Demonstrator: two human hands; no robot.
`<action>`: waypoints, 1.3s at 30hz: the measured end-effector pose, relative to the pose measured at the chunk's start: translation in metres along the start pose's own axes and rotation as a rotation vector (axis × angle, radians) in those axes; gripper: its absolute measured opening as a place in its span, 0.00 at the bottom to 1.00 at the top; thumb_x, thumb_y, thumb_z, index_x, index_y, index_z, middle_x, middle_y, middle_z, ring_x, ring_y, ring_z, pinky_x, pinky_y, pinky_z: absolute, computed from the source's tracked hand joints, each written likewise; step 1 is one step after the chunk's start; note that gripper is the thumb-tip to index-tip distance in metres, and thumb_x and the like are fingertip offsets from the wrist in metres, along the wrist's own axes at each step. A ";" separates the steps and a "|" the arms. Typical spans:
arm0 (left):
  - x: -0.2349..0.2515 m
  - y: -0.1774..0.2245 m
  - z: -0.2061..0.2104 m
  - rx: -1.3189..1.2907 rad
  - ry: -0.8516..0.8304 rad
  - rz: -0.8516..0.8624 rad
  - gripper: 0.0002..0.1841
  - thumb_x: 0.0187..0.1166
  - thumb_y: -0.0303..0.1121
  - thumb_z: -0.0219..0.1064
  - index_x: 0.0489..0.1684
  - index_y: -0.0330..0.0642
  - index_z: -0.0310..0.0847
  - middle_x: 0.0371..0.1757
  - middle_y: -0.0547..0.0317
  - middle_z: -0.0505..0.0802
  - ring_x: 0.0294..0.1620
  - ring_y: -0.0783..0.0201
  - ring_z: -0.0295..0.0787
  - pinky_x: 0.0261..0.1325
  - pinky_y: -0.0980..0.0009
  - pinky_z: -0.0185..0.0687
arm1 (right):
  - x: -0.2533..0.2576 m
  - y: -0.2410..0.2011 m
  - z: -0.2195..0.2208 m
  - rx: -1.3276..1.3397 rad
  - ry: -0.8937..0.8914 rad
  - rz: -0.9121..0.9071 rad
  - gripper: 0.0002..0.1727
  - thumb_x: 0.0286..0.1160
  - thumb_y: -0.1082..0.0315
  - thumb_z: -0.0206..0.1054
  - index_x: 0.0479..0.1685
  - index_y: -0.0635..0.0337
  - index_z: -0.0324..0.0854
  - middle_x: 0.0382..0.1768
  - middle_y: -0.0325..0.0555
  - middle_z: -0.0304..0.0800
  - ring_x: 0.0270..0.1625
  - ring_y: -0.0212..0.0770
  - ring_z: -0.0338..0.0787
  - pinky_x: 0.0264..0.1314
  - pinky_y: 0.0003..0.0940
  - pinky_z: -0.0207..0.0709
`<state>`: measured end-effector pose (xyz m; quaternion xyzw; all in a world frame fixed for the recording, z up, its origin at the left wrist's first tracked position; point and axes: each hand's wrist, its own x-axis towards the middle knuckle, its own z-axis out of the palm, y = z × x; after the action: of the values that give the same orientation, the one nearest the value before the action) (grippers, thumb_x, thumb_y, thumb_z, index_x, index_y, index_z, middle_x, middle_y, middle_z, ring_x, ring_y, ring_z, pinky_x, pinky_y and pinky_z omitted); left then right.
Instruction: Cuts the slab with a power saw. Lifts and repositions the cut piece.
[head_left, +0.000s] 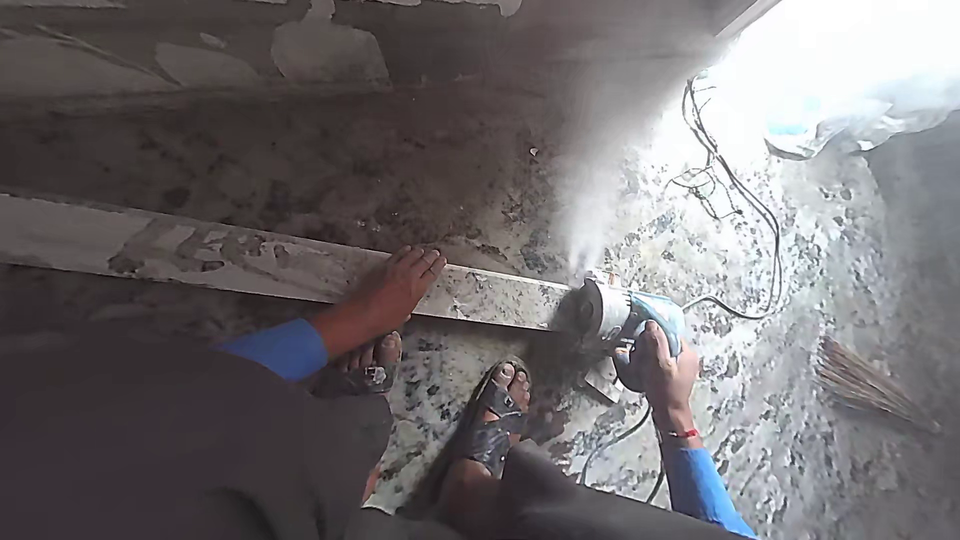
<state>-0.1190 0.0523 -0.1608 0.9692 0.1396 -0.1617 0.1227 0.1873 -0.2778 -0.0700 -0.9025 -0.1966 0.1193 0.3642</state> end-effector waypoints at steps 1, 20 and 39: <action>0.000 0.000 0.000 -0.005 -0.003 -0.001 0.54 0.53 0.38 0.89 0.87 0.36 0.64 0.86 0.42 0.73 0.88 0.43 0.65 0.90 0.49 0.56 | 0.000 0.000 0.000 0.022 -0.001 0.011 0.27 0.80 0.44 0.59 0.35 0.62 0.85 0.16 0.37 0.81 0.17 0.34 0.82 0.24 0.38 0.82; 0.000 0.005 -0.006 -0.019 -0.040 -0.018 0.51 0.57 0.35 0.86 0.88 0.36 0.62 0.86 0.42 0.73 0.89 0.45 0.63 0.92 0.50 0.52 | 0.010 -0.001 0.005 0.056 -0.014 0.028 0.26 0.80 0.45 0.60 0.40 0.63 0.84 0.16 0.34 0.80 0.16 0.31 0.81 0.23 0.34 0.82; -0.001 0.000 0.001 -0.012 0.043 0.012 0.55 0.48 0.37 0.91 0.86 0.36 0.65 0.84 0.42 0.76 0.86 0.44 0.69 0.88 0.50 0.59 | -0.009 0.006 0.000 0.066 -0.020 -0.080 0.26 0.82 0.47 0.59 0.37 0.65 0.84 0.16 0.33 0.82 0.16 0.29 0.82 0.23 0.31 0.84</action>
<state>-0.1199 0.0525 -0.1612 0.9725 0.1373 -0.1394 0.1263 0.1810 -0.2857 -0.0738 -0.8802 -0.2323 0.1200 0.3962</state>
